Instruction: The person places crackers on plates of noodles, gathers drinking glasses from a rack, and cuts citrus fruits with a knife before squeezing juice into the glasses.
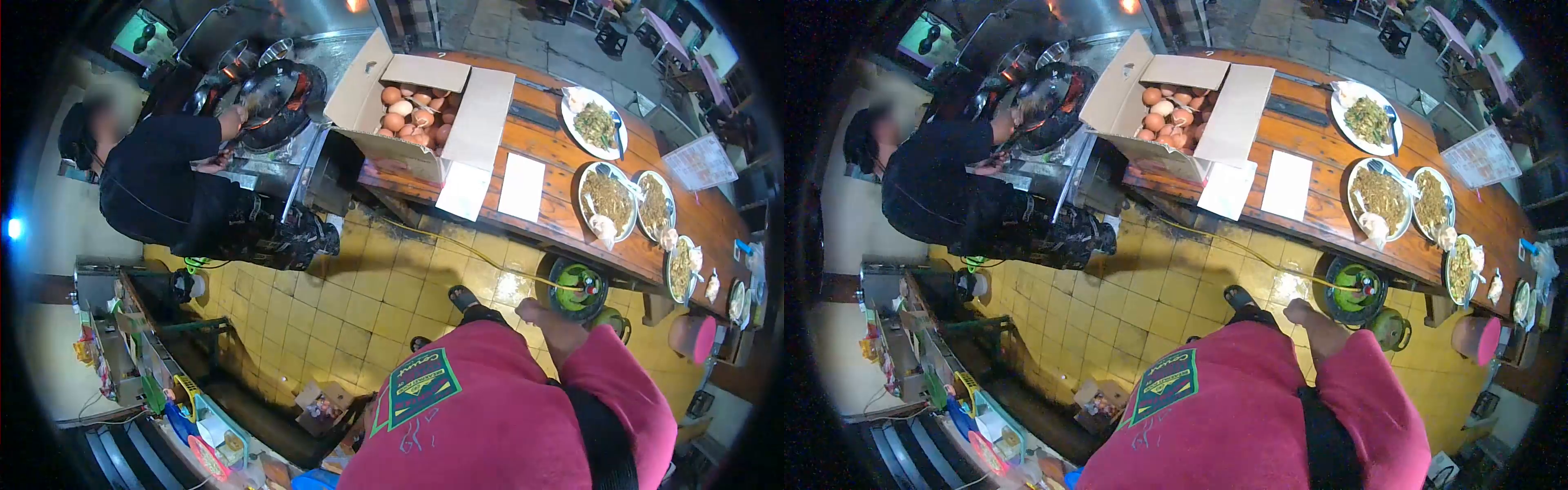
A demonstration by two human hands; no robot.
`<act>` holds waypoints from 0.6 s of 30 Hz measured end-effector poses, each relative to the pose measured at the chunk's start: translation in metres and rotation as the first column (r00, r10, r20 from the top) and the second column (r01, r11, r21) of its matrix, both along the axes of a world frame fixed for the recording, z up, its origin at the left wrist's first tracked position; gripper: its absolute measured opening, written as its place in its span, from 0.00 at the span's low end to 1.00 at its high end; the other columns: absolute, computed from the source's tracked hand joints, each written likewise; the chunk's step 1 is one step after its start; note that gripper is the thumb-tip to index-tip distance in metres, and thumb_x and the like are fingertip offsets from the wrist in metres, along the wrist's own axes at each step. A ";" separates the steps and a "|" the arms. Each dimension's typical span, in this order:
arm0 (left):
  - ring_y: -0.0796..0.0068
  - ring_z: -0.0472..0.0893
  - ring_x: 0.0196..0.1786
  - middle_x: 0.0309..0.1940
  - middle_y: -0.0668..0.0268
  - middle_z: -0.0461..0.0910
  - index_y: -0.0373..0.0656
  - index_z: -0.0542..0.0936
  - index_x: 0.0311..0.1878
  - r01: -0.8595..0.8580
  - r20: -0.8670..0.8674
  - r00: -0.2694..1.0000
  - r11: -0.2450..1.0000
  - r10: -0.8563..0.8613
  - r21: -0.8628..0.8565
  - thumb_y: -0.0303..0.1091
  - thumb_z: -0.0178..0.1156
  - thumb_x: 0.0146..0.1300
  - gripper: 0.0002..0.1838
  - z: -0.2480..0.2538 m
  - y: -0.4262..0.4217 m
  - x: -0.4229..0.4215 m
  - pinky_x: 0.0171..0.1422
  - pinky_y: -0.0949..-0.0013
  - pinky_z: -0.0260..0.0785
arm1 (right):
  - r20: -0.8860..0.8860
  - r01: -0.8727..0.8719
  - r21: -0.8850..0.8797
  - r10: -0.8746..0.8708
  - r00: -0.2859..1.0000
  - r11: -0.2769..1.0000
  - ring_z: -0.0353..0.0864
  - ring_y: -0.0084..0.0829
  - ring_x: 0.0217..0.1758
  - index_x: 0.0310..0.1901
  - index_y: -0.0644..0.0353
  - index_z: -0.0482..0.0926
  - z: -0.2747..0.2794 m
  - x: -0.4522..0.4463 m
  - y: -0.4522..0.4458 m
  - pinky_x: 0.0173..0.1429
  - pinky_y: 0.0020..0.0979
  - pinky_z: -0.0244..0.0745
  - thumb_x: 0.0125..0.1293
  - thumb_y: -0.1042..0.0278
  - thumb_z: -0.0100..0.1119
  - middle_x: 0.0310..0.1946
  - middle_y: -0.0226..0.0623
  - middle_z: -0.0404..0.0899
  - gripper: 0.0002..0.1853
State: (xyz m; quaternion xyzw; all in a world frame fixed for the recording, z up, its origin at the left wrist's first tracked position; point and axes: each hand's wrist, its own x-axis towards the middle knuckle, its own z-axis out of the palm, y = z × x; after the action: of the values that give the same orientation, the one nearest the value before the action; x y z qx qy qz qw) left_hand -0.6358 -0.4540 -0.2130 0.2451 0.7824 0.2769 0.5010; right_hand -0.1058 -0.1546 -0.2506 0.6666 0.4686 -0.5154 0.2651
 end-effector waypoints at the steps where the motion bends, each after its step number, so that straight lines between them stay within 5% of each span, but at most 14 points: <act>1: 0.74 0.79 0.41 0.39 0.63 0.81 0.35 0.78 0.48 -0.006 -0.002 1.000 1.000 0.006 -0.002 0.27 0.60 0.62 0.12 0.000 0.000 0.002 0.47 0.70 0.72 | -0.021 -0.086 0.007 0.086 0.996 0.996 0.82 0.46 0.48 0.36 0.67 0.83 -0.002 -0.003 0.006 0.53 0.43 0.75 0.62 0.54 0.45 0.43 0.56 0.81 0.23; 3: 0.75 0.79 0.41 0.39 0.63 0.81 0.35 0.78 0.48 -0.023 -0.002 1.000 1.000 0.023 -0.003 0.26 0.61 0.61 0.12 -0.001 -0.003 0.003 0.47 0.70 0.72 | -0.040 -0.174 0.012 0.174 0.984 0.985 0.82 0.46 0.47 0.34 0.67 0.83 -0.030 -0.007 0.012 0.52 0.44 0.75 0.63 0.54 0.45 0.42 0.55 0.81 0.23; 4: 0.75 0.79 0.41 0.39 0.63 0.81 0.35 0.78 0.48 -0.031 -0.001 1.000 1.000 0.031 0.001 0.26 0.61 0.61 0.12 0.001 -0.001 0.004 0.47 0.70 0.72 | -0.081 -0.340 0.350 0.390 0.917 0.873 0.82 0.42 0.35 0.27 0.65 0.81 -0.069 -0.005 0.011 0.42 0.41 0.77 0.61 0.57 0.47 0.30 0.50 0.81 0.20; 5: 0.75 0.79 0.41 0.38 0.64 0.81 0.35 0.78 0.48 -0.036 0.002 0.999 0.999 0.036 0.007 0.26 0.61 0.61 0.13 0.000 -0.001 0.004 0.46 0.70 0.72 | 0.056 -0.466 0.656 0.578 0.814 0.593 0.82 0.39 0.24 0.19 0.64 0.79 -0.071 -0.014 0.018 0.31 0.39 0.79 0.59 0.59 0.49 0.19 0.44 0.80 0.19; 8: 0.75 0.78 0.41 0.38 0.64 0.81 0.35 0.78 0.48 -0.055 0.011 0.998 0.998 0.054 0.033 0.25 0.62 0.60 0.13 -0.003 0.000 0.002 0.46 0.70 0.72 | -0.238 -0.059 0.506 0.205 0.949 0.860 0.84 0.42 0.33 0.26 0.60 0.83 0.002 -0.055 0.055 0.40 0.38 0.80 0.59 0.58 0.52 0.26 0.46 0.83 0.16; 12: 0.75 0.78 0.41 0.38 0.65 0.80 0.35 0.78 0.49 -0.090 0.036 0.996 0.990 0.087 0.112 0.24 0.63 0.59 0.14 -0.012 0.000 -0.006 0.46 0.70 0.72 | -0.228 -0.092 0.532 0.247 0.942 0.842 0.83 0.45 0.44 0.34 0.56 0.84 -0.012 -0.093 0.076 0.50 0.40 0.78 0.60 0.55 0.53 0.35 0.47 0.84 0.15; 14: 0.75 0.78 0.40 0.38 0.66 0.80 0.35 0.78 0.49 -0.100 0.053 0.994 0.979 0.092 0.178 0.24 0.63 0.58 0.14 -0.026 -0.006 -0.012 0.46 0.70 0.72 | -0.254 -0.074 0.302 0.155 0.955 0.950 0.81 0.45 0.49 0.40 0.56 0.84 -0.001 -0.112 0.086 0.57 0.40 0.74 0.59 0.53 0.53 0.41 0.47 0.83 0.18; 18: 0.75 0.77 0.41 0.39 0.66 0.79 0.35 0.77 0.49 -0.132 0.039 0.991 0.984 0.129 0.115 0.23 0.63 0.57 0.15 -0.026 -0.007 -0.030 0.46 0.71 0.71 | -0.121 -0.233 0.305 0.280 0.952 0.923 0.82 0.46 0.48 0.37 0.57 0.84 0.002 -0.132 0.093 0.51 0.45 0.76 0.60 0.59 0.52 0.40 0.47 0.83 0.14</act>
State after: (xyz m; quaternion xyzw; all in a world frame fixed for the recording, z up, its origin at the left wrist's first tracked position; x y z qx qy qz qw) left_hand -0.6654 -0.4611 -0.2390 0.2181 0.7713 0.3586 0.4785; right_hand -0.2381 -0.0616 -0.2484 0.5864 0.6420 -0.4552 0.1918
